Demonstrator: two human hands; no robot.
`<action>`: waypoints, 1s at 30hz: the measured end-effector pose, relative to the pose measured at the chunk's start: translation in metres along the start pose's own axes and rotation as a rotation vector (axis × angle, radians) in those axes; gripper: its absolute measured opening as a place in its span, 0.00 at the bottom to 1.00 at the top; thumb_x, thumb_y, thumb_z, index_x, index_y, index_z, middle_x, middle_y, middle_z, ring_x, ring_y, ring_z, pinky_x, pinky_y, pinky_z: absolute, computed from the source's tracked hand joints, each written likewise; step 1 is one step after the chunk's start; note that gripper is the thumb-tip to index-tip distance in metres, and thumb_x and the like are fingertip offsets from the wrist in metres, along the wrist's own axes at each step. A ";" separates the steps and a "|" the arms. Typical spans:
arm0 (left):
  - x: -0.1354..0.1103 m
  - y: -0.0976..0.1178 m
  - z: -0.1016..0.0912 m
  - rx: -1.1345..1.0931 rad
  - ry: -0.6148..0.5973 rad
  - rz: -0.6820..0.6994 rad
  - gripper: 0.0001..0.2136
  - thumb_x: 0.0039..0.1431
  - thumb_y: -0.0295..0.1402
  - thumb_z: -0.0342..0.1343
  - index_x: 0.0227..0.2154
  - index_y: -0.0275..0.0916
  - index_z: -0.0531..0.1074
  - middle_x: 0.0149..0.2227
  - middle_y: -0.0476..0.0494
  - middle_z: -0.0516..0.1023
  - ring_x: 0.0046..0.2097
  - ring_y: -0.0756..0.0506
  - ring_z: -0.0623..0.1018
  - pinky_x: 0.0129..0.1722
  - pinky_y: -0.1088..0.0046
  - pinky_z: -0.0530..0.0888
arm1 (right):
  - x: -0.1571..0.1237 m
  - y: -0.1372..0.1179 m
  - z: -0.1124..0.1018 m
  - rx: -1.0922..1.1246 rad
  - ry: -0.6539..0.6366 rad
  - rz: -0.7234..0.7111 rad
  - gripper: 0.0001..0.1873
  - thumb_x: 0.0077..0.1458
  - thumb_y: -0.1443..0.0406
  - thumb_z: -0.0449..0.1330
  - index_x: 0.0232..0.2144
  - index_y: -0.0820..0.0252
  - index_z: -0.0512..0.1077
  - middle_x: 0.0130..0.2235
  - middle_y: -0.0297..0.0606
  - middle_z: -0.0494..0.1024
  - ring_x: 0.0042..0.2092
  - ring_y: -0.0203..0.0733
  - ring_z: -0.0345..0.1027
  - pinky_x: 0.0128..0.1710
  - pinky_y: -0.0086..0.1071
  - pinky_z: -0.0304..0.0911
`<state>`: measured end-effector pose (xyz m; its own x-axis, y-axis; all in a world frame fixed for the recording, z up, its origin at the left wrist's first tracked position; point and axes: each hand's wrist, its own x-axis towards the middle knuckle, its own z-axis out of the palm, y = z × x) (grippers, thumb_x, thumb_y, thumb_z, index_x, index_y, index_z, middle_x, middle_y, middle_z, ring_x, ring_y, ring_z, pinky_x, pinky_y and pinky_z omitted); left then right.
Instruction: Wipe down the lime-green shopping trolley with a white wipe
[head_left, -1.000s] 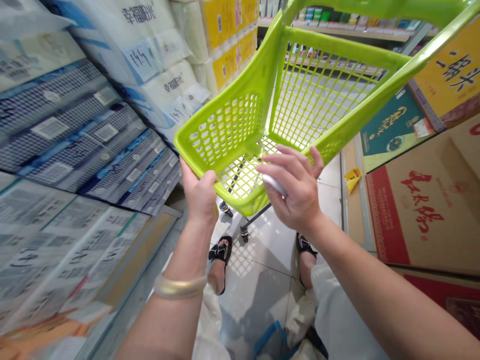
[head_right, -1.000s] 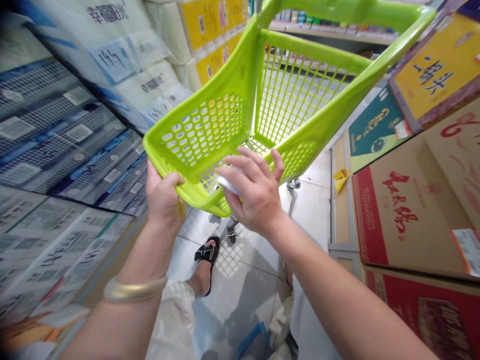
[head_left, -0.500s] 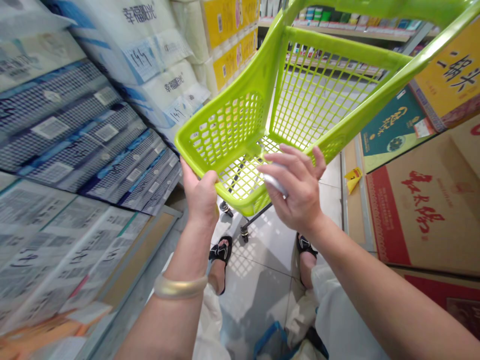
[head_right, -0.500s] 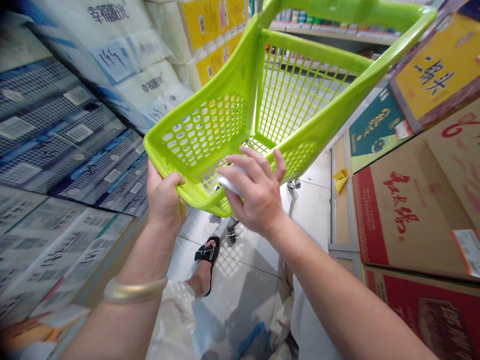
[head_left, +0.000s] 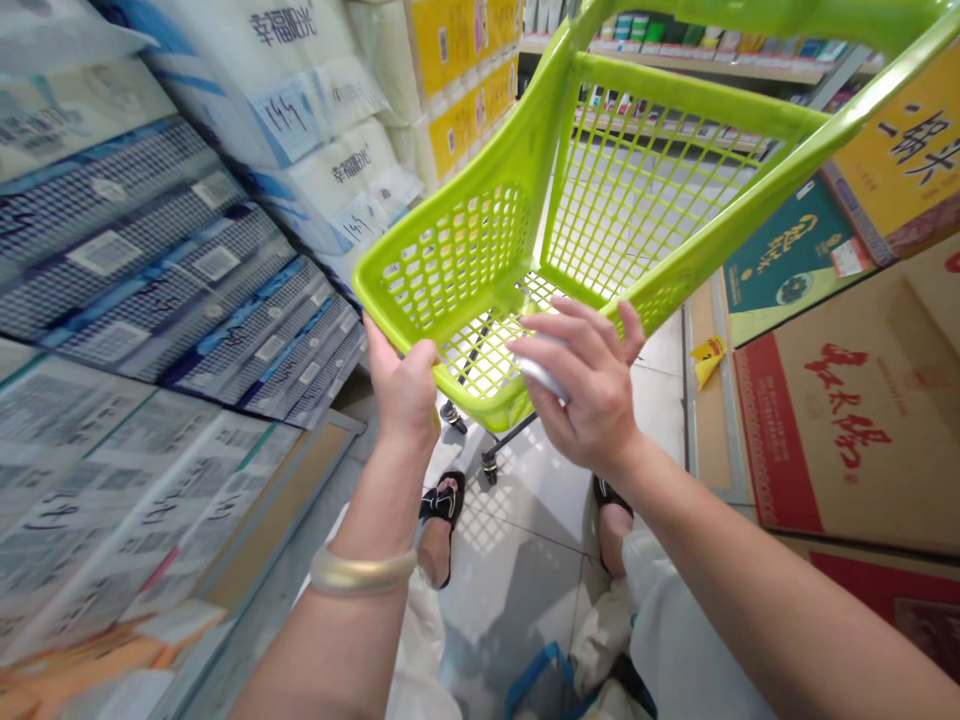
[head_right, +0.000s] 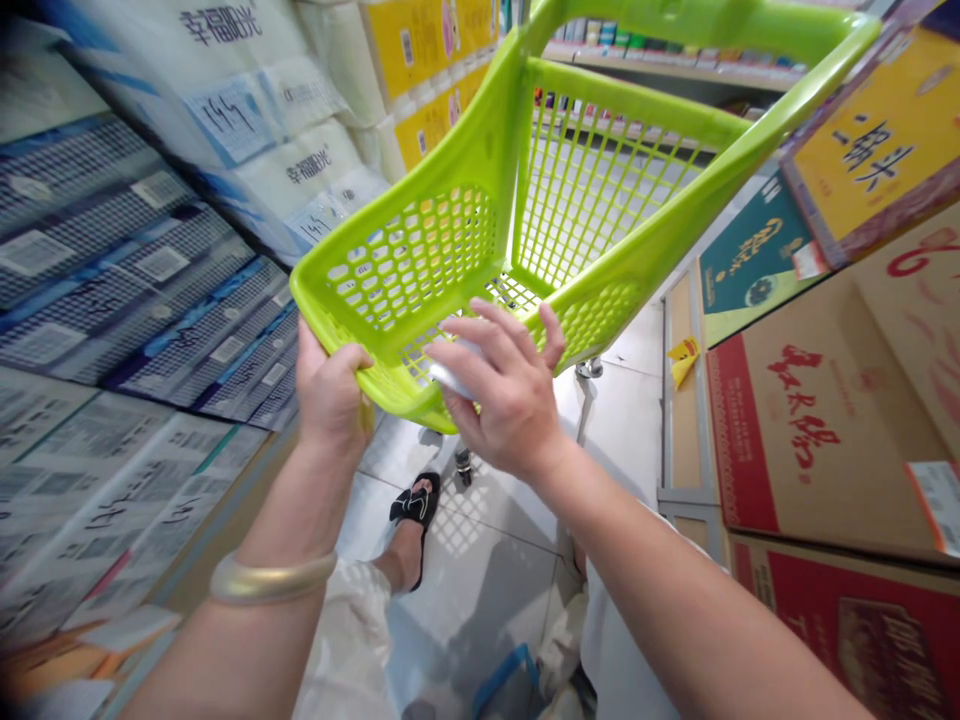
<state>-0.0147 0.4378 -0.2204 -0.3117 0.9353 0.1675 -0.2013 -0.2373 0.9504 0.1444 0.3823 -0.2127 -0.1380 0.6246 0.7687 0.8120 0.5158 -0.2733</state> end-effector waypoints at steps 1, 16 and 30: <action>0.000 0.000 0.000 0.000 0.008 0.000 0.30 0.34 0.23 0.50 0.47 0.44 0.65 0.44 0.47 0.75 0.43 0.46 0.76 0.44 0.71 0.75 | 0.002 0.008 -0.001 -0.014 0.042 0.052 0.10 0.61 0.63 0.54 0.43 0.47 0.74 0.48 0.31 0.78 0.59 0.47 0.66 0.67 0.49 0.36; 0.000 -0.002 -0.002 0.018 -0.003 0.004 0.32 0.35 0.23 0.50 0.50 0.44 0.64 0.45 0.46 0.76 0.45 0.44 0.77 0.47 0.69 0.75 | 0.003 0.010 -0.003 -0.014 0.041 0.056 0.10 0.61 0.64 0.55 0.42 0.47 0.74 0.48 0.31 0.78 0.59 0.47 0.66 0.67 0.49 0.36; 0.000 0.000 0.000 -0.009 0.018 -0.017 0.31 0.33 0.24 0.50 0.48 0.43 0.65 0.44 0.47 0.76 0.43 0.45 0.77 0.45 0.71 0.75 | 0.001 0.006 -0.002 -0.003 0.025 0.016 0.10 0.61 0.63 0.54 0.42 0.48 0.74 0.48 0.31 0.78 0.59 0.47 0.66 0.67 0.49 0.37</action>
<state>-0.0150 0.4379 -0.2203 -0.3251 0.9342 0.1468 -0.2144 -0.2240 0.9507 0.1503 0.3847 -0.2118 -0.1109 0.6175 0.7787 0.8156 0.5043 -0.2838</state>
